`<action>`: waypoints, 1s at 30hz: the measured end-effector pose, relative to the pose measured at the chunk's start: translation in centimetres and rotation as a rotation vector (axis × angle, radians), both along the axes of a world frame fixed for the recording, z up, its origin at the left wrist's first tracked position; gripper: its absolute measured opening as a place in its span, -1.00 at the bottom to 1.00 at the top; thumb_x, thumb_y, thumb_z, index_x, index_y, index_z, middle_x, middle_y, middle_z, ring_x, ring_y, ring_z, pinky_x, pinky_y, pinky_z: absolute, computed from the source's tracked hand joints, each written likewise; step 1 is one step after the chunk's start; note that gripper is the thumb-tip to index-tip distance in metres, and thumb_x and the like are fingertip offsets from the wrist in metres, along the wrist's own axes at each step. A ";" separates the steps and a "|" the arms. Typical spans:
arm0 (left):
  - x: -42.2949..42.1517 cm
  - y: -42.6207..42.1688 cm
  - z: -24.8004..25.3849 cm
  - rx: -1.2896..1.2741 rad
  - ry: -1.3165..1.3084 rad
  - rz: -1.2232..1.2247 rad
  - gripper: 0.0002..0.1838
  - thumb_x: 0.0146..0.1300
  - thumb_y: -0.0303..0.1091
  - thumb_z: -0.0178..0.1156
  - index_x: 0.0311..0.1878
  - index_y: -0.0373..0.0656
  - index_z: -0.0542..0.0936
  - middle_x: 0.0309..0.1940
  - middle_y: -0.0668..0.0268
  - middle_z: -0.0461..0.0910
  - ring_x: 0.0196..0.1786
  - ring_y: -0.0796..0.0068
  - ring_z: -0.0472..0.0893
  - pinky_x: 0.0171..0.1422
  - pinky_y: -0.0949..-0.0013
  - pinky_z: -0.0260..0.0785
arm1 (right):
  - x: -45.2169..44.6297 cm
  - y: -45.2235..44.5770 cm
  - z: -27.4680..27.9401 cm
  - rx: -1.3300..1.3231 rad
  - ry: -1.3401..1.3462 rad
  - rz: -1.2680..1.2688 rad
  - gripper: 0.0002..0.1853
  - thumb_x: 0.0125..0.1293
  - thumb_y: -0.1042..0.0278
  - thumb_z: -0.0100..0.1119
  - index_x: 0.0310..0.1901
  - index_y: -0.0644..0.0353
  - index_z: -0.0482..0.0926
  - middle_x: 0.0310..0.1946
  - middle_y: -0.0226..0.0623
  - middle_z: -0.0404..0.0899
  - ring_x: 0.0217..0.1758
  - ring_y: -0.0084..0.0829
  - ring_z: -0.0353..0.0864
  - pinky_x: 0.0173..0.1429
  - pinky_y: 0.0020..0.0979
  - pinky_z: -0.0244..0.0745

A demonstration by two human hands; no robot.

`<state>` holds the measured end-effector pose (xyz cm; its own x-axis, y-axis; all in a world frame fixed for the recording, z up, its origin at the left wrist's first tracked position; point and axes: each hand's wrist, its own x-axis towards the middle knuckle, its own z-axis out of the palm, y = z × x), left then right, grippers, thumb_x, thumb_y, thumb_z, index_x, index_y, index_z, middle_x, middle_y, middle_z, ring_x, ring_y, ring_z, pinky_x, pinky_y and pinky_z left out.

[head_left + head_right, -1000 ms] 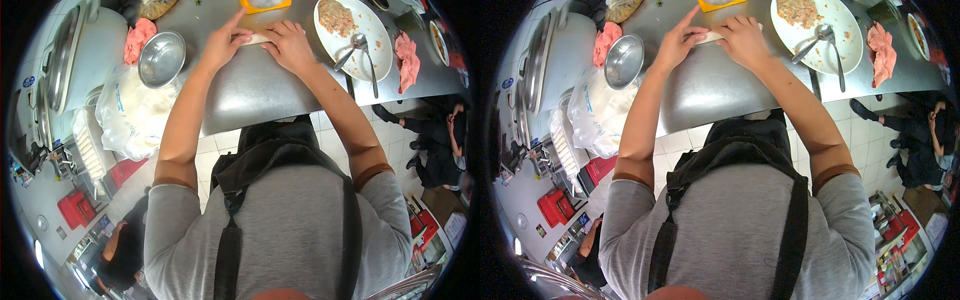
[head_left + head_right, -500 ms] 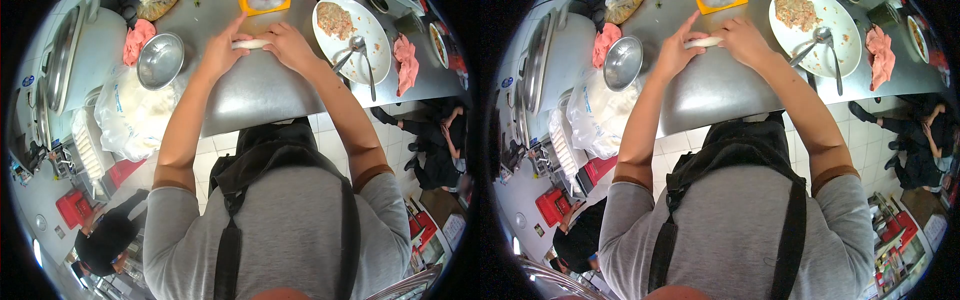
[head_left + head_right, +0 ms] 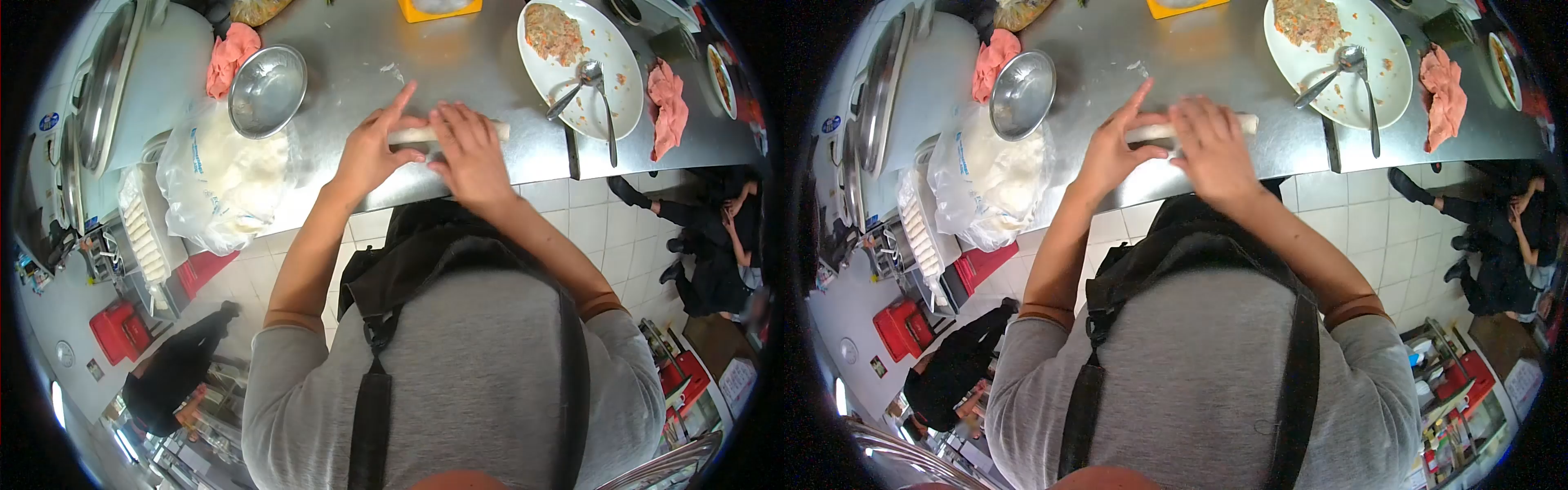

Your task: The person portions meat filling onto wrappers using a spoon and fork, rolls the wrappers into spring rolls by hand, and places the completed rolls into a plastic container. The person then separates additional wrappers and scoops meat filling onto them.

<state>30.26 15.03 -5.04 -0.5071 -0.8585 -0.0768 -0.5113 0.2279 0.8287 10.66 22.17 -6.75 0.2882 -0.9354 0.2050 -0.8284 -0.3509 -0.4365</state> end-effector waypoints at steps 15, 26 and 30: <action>12.1 6.0 2.7 -0.139 0.028 0.464 -0.27 0.24 -0.50 0.44 0.49 -0.13 0.45 0.09 0.18 0.74 0.11 0.33 0.66 0.30 0.25 0.47 | 1.1 -14.7 -2.9 -0.239 0.402 -0.100 -0.28 0.52 -0.22 -0.05 0.51 0.13 0.32 0.51 -0.15 0.33 0.58 -0.04 0.24 0.60 0.13 0.07; 16.8 10.0 4.0 -0.104 0.019 0.647 -0.35 0.30 -0.55 0.37 0.47 -0.10 0.48 0.09 0.20 0.73 0.01 0.38 0.68 0.20 0.29 0.54 | 1.4 -9.6 -2.8 -0.313 0.213 0.116 -0.25 0.46 -0.21 0.11 0.50 0.14 0.34 0.46 -0.16 0.42 0.54 -0.07 0.31 0.51 0.10 0.20; 16.8 10.2 4.7 -0.139 0.012 0.608 -0.36 0.32 -0.56 0.36 0.47 -0.10 0.48 0.08 0.22 0.73 0.00 0.39 0.67 0.20 0.31 0.54 | 1.0 -15.0 -2.2 -0.373 0.284 0.060 -0.22 0.45 -0.16 0.16 0.53 0.15 0.27 0.45 -0.10 0.41 0.48 -0.01 0.38 0.53 0.02 0.25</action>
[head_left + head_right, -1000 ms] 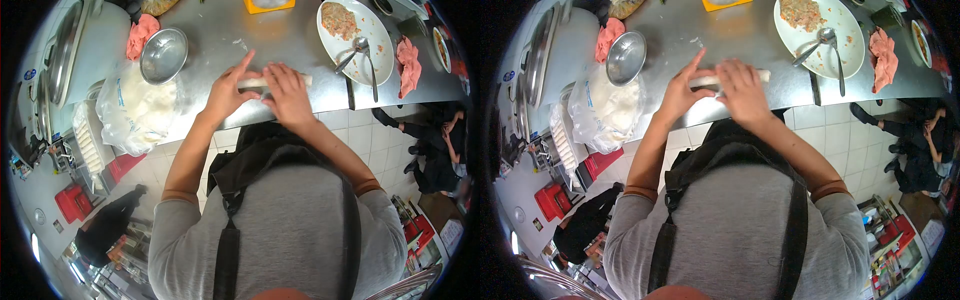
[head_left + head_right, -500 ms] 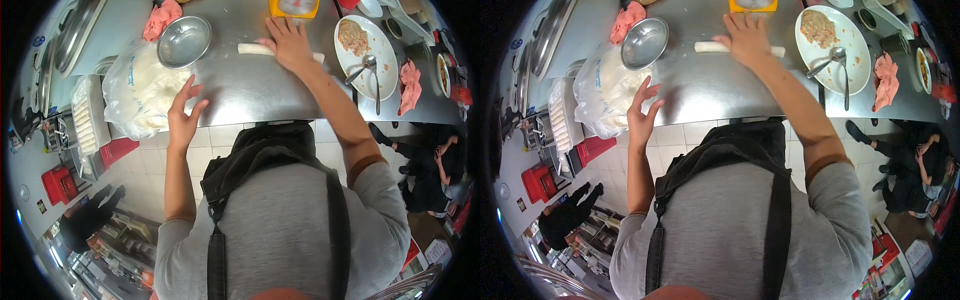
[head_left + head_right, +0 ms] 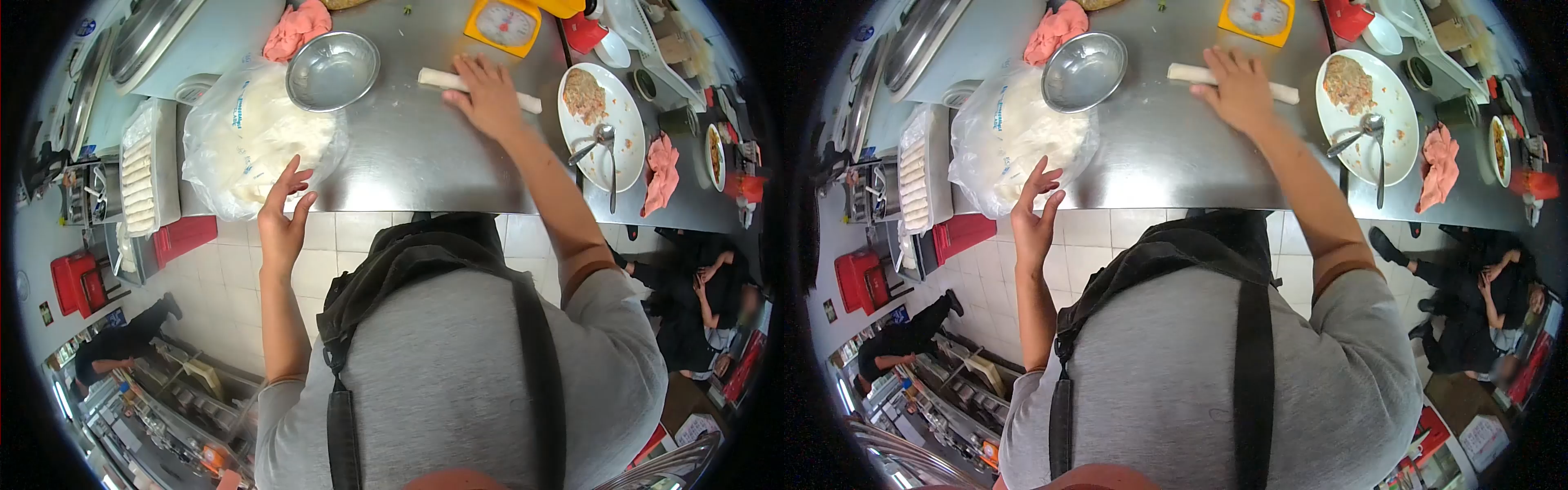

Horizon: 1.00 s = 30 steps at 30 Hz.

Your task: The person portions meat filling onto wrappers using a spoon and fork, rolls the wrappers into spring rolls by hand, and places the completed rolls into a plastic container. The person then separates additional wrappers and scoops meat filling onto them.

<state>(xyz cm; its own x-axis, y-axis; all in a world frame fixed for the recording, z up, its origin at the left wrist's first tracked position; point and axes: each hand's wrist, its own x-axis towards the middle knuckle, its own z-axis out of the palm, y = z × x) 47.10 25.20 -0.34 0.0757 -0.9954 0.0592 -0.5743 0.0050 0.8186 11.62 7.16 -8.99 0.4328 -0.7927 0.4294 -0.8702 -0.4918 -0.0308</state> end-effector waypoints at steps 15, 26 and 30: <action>0.4 1.4 0.1 -0.052 -0.013 0.051 -0.37 0.27 -0.63 0.36 0.42 -0.09 0.54 0.04 0.22 0.75 -0.01 0.37 0.68 0.19 0.27 0.55 | -2.9 -4.2 5.9 0.797 -0.245 0.058 -0.44 0.17 0.45 0.38 0.23 0.17 0.48 -0.19 -0.24 0.67 -0.14 -0.32 0.68 0.02 -0.30 0.57; -9.9 -10.0 7.2 -0.632 -0.877 -0.430 -0.46 0.01 -0.37 0.45 0.16 0.03 0.69 0.00 0.36 0.70 0.21 0.34 0.58 0.48 0.11 0.24 | 3.1 2.7 10.9 1.286 -0.912 0.529 -0.30 0.22 0.50 0.45 0.36 0.18 0.32 -0.15 -0.35 0.56 -0.04 -0.52 0.56 0.07 -0.45 0.45; -9.0 -10.5 8.6 -0.508 -0.742 -0.587 -0.55 0.02 -0.33 0.43 0.07 0.09 0.72 -0.19 0.40 0.70 0.04 0.36 0.64 0.38 0.18 0.32 | 2.1 3.1 10.8 1.219 -0.846 0.662 -0.20 0.16 0.48 0.52 0.39 0.16 0.25 -0.01 -0.27 0.49 -0.01 -0.43 0.52 0.10 -0.34 0.48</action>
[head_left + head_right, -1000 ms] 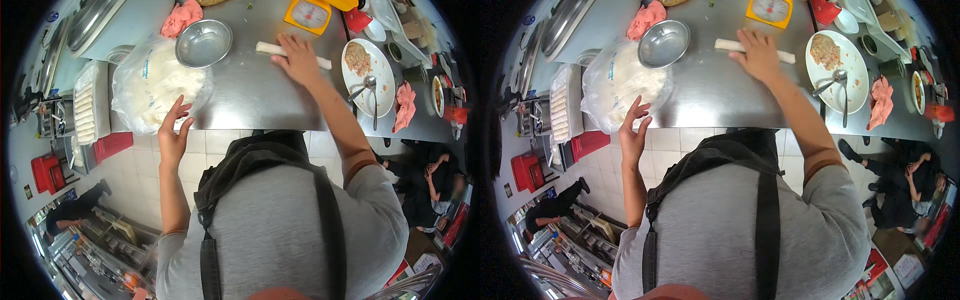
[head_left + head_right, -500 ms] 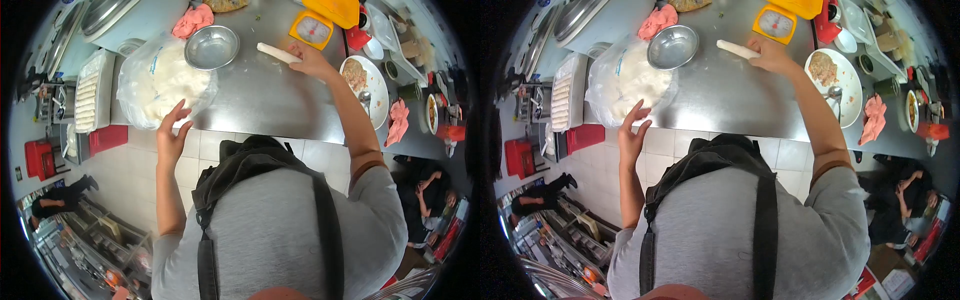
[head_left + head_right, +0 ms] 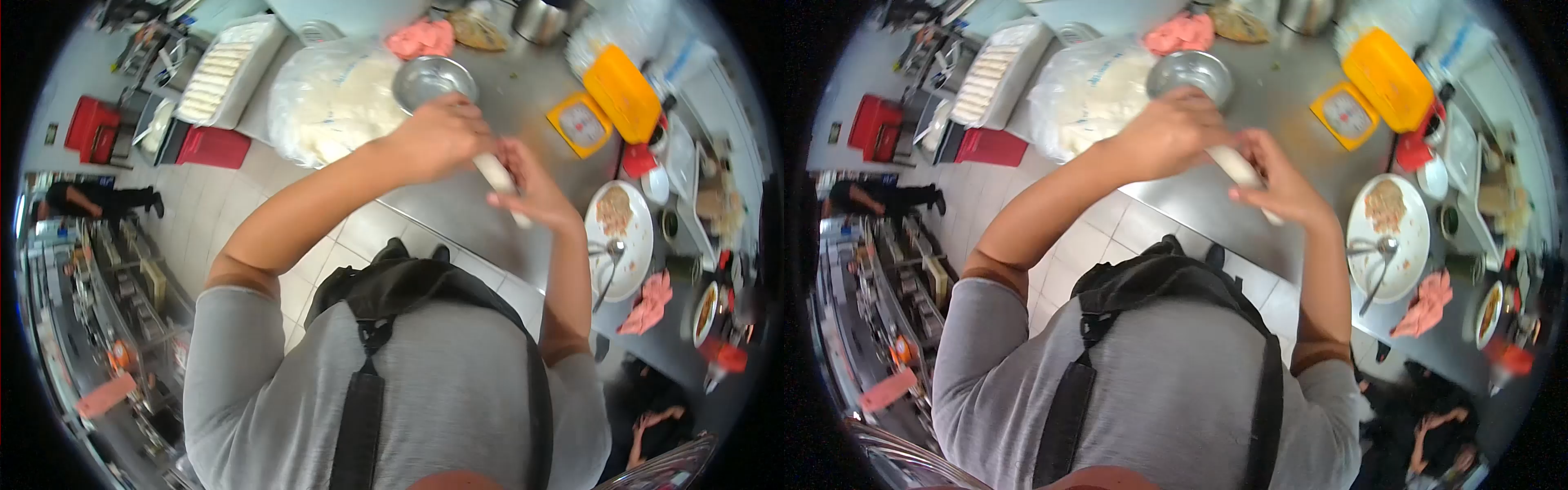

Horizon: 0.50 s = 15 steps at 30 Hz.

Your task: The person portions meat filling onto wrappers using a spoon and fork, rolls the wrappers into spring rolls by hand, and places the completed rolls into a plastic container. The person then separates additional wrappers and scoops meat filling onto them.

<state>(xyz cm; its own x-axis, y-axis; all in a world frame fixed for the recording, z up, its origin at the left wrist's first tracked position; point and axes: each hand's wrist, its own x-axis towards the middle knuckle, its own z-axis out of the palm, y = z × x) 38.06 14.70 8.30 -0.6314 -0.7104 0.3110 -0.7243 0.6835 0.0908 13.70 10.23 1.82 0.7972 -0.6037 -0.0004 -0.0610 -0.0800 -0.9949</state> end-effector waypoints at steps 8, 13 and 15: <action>9.2 0.7 0.7 0.410 0.281 0.145 -0.45 0.03 -0.45 0.51 0.18 0.03 0.70 -0.10 0.25 0.73 -0.01 0.11 0.69 0.10 0.11 0.54 | 5.6 -0.7 3.3 -0.271 0.375 -0.021 -0.24 0.10 0.64 0.33 0.37 0.13 0.31 -0.05 -0.26 0.45 0.04 -0.34 0.52 0.21 -0.27 0.46; 24.3 0.1 0.3 0.513 0.499 0.102 -0.29 -0.03 -0.63 0.48 0.29 0.00 0.64 -0.06 0.20 0.70 0.02 0.07 0.68 0.22 0.12 0.52 | 18.6 -1.0 8.1 -0.490 0.491 -0.015 -0.32 0.12 0.62 0.28 0.33 0.14 0.35 -0.14 -0.22 0.45 -0.02 -0.28 0.53 0.16 -0.29 0.47; 32.0 -0.2 2.2 0.445 0.499 0.029 -0.36 -0.02 -0.61 0.45 0.23 -0.06 0.66 -0.02 0.17 0.66 0.09 0.12 0.64 0.23 0.17 0.50 | 25.5 -1.3 8.5 -0.581 0.458 -0.021 -0.34 0.13 0.61 0.26 0.31 0.14 0.36 -0.16 -0.20 0.45 -0.05 -0.26 0.53 0.13 -0.29 0.48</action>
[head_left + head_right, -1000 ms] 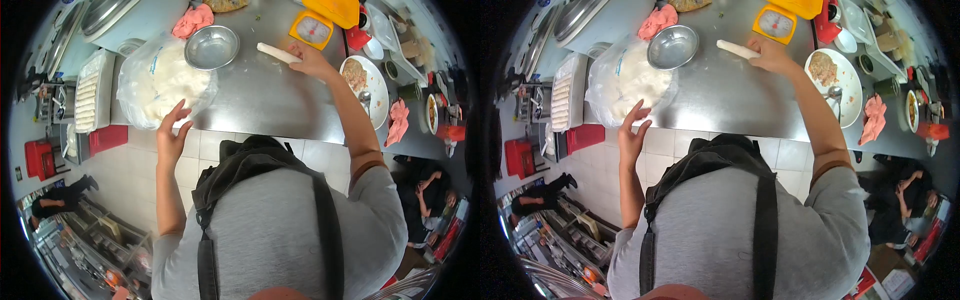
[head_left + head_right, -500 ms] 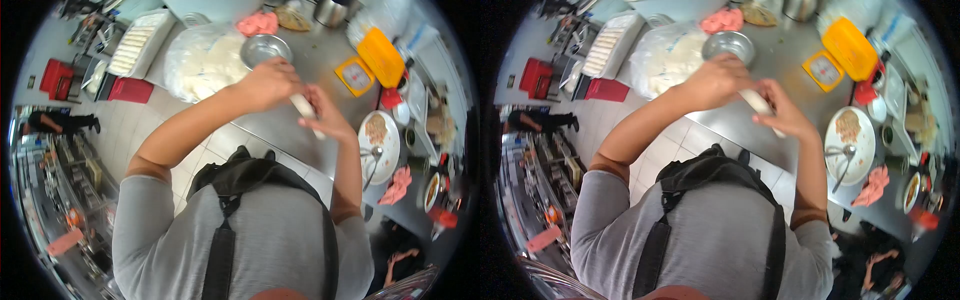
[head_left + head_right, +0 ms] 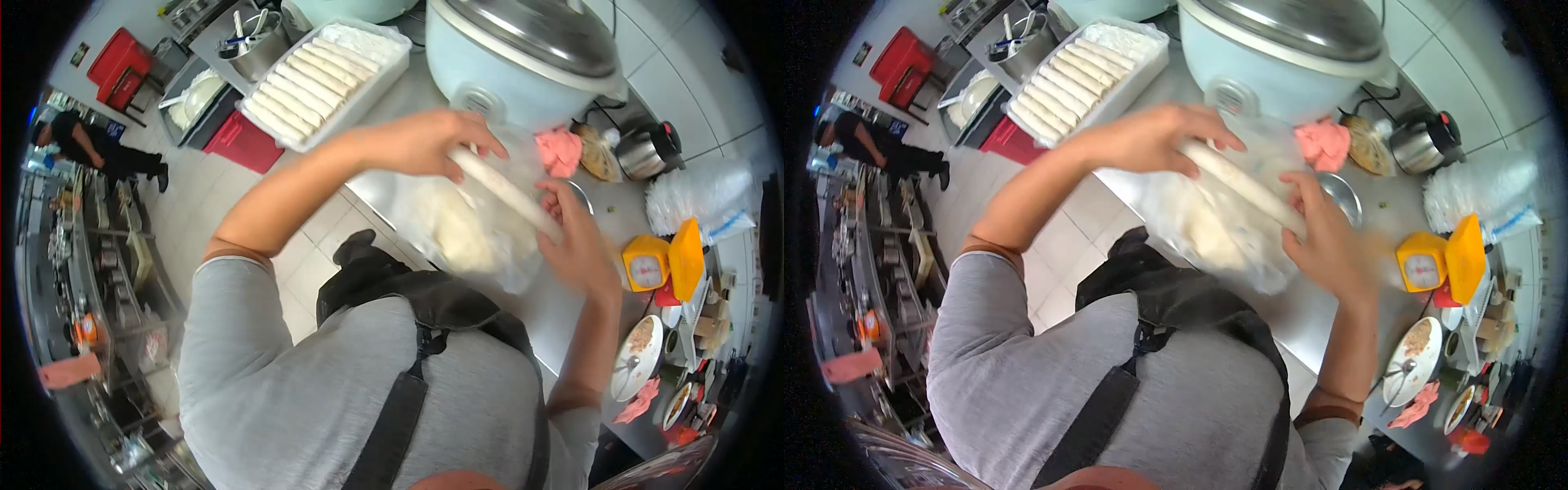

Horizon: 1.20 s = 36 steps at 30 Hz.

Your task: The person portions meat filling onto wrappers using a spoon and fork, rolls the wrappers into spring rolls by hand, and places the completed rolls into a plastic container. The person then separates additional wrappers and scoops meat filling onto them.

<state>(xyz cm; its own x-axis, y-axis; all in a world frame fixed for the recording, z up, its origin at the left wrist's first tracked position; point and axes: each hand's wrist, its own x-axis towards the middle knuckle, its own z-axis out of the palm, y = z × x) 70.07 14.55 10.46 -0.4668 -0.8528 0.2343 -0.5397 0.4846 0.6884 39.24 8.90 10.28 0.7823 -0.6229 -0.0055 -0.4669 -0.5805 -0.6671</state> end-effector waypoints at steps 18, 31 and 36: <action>43.8 -13.1 -8.7 0.272 0.079 0.150 -0.27 -0.06 -0.81 0.15 0.28 -0.15 0.63 -0.07 0.35 0.62 0.03 0.47 0.57 0.23 0.41 0.41 | 41.6 -12.0 -8.4 -0.022 -0.049 -0.073 -0.30 0.07 0.61 0.17 0.35 0.15 0.38 -0.04 -0.22 0.50 -0.04 -0.25 0.56 0.14 -0.30 0.46; 44.0 -14.0 -10.2 0.072 -0.127 0.106 -0.20 -0.02 -0.85 0.09 0.36 -0.06 0.57 -0.09 0.22 0.67 -0.02 0.30 0.63 0.12 0.29 0.48 | 41.0 -9.7 -8.1 -0.348 0.170 -0.146 -0.33 0.11 0.66 0.19 0.32 0.01 0.50 0.01 -0.31 0.60 0.13 -0.28 0.57 0.35 -0.19 0.20; 43.8 -14.5 -9.7 0.149 -0.070 0.100 -0.20 0.00 -0.85 0.11 0.37 -0.05 0.57 -0.11 0.21 0.69 -0.01 0.29 0.65 0.20 0.28 0.49 | 41.0 -10.2 -8.4 -0.226 0.119 -0.177 -0.30 0.12 0.67 0.18 0.36 -0.02 0.48 -0.01 -0.35 0.58 0.12 -0.33 0.54 0.36 -0.17 0.17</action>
